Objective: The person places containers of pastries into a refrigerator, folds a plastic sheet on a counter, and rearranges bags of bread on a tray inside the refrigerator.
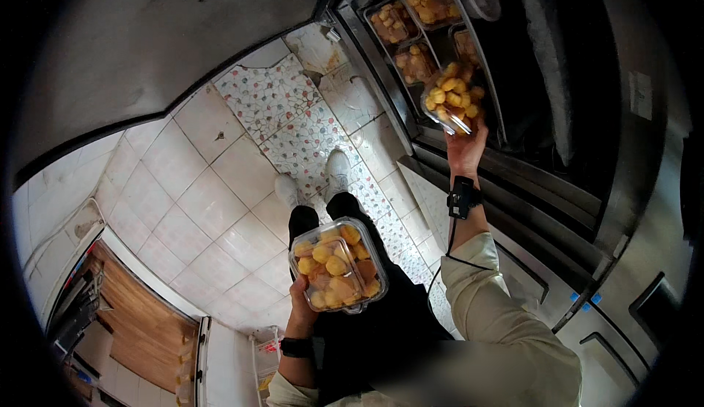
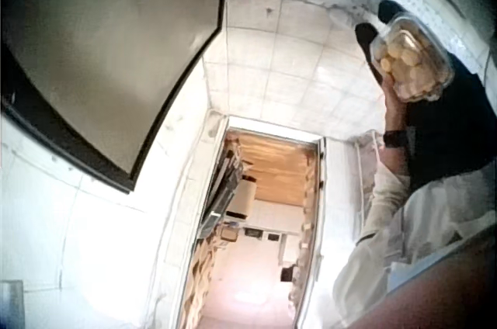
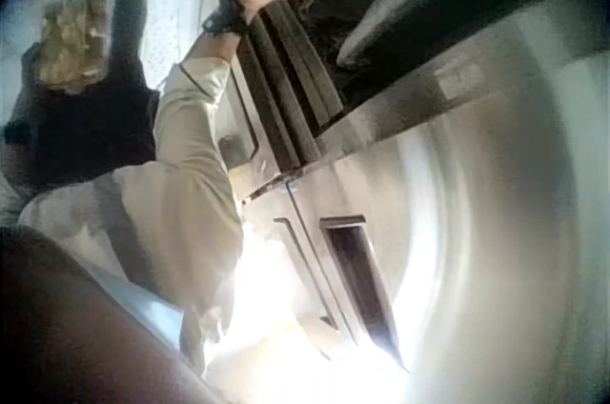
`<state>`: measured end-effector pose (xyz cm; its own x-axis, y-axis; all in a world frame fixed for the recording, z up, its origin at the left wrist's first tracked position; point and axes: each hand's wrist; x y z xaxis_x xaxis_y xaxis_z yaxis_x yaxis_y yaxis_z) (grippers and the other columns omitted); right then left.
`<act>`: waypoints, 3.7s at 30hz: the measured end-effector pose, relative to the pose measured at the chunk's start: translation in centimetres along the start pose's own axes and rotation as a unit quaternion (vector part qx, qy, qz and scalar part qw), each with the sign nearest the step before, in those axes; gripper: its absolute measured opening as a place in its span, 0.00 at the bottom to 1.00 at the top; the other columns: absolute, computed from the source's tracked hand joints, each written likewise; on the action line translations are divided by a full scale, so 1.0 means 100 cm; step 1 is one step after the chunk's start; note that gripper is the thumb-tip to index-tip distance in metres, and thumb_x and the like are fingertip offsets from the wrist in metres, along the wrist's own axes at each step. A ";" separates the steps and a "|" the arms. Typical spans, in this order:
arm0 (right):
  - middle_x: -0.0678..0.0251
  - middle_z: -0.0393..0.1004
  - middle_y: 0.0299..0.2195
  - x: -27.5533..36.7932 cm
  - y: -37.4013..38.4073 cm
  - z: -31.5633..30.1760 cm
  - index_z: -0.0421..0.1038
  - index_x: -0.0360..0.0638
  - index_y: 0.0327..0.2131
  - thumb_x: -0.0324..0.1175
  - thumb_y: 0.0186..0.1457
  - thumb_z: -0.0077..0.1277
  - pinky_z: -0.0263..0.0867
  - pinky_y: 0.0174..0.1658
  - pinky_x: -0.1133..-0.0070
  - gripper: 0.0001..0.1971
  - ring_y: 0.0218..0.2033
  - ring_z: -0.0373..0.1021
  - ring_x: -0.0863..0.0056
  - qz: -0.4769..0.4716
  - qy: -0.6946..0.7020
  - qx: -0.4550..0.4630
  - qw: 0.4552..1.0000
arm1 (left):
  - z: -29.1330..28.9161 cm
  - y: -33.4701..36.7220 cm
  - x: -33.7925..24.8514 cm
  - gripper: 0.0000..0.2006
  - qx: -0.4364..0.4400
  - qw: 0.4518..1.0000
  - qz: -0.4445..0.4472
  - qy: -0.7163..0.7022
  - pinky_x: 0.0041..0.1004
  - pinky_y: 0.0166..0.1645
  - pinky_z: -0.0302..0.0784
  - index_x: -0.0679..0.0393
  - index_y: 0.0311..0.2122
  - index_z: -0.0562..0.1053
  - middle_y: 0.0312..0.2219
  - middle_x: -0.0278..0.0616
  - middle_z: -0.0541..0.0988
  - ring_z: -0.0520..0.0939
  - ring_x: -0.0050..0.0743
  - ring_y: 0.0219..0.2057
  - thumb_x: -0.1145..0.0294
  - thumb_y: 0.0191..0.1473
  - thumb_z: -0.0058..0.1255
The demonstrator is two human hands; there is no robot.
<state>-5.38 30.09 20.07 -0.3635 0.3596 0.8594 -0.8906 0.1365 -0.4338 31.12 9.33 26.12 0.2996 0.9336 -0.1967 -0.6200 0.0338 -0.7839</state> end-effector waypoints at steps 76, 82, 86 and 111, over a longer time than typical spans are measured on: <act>0.62 0.69 0.16 0.004 0.110 -0.075 0.71 0.45 0.17 0.35 0.43 0.53 0.64 0.24 0.71 0.08 0.19 0.66 0.63 -0.385 -0.740 0.019 0.551 | 0.004 0.033 -0.019 0.38 -0.021 0.996 -0.084 0.005 0.33 0.56 0.59 0.61 0.57 0.54 0.53 0.43 0.62 0.64 0.37 0.53 0.38 0.50 0.34; 0.63 0.68 0.28 0.014 0.114 -0.074 0.67 0.47 0.30 0.38 0.47 0.50 0.66 0.30 0.70 0.08 0.28 0.66 0.64 -0.300 -0.681 -0.041 0.667 | 0.007 0.036 -0.018 0.40 -0.028 0.995 -0.086 -0.028 0.33 0.54 0.62 0.62 0.56 0.55 0.51 0.44 0.64 0.66 0.37 0.51 0.37 0.47 0.37; 0.62 0.65 0.38 0.002 0.111 -0.074 0.62 0.49 0.41 0.40 0.50 0.49 0.67 0.35 0.68 0.15 0.36 0.64 0.64 -0.167 -0.733 -0.193 0.630 | -0.001 0.038 -0.010 0.42 -0.049 0.994 -0.092 -0.030 0.31 0.51 0.67 0.66 0.54 0.56 0.49 0.45 0.66 0.70 0.37 0.48 0.37 0.45 0.41; 0.62 0.60 0.50 0.007 0.128 0.024 0.54 0.47 0.56 0.34 0.53 0.47 0.56 0.54 0.66 0.26 0.46 0.60 0.65 -0.114 -0.445 -0.078 0.885 | -0.002 0.032 -0.010 0.41 -0.036 0.996 -0.074 -0.033 0.32 0.53 0.66 0.65 0.55 0.55 0.49 0.46 0.66 0.70 0.37 0.49 0.38 0.46 0.40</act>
<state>-17.69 29.83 15.77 -0.3124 -0.5543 0.7715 -0.9452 0.2625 -0.1941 29.02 8.44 23.65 0.3347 0.9415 -0.0386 -0.5178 0.1495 -0.8423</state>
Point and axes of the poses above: each hand's wrist, its own y-axis towards the middle knuckle, its own z-axis out of the palm, x = y × z
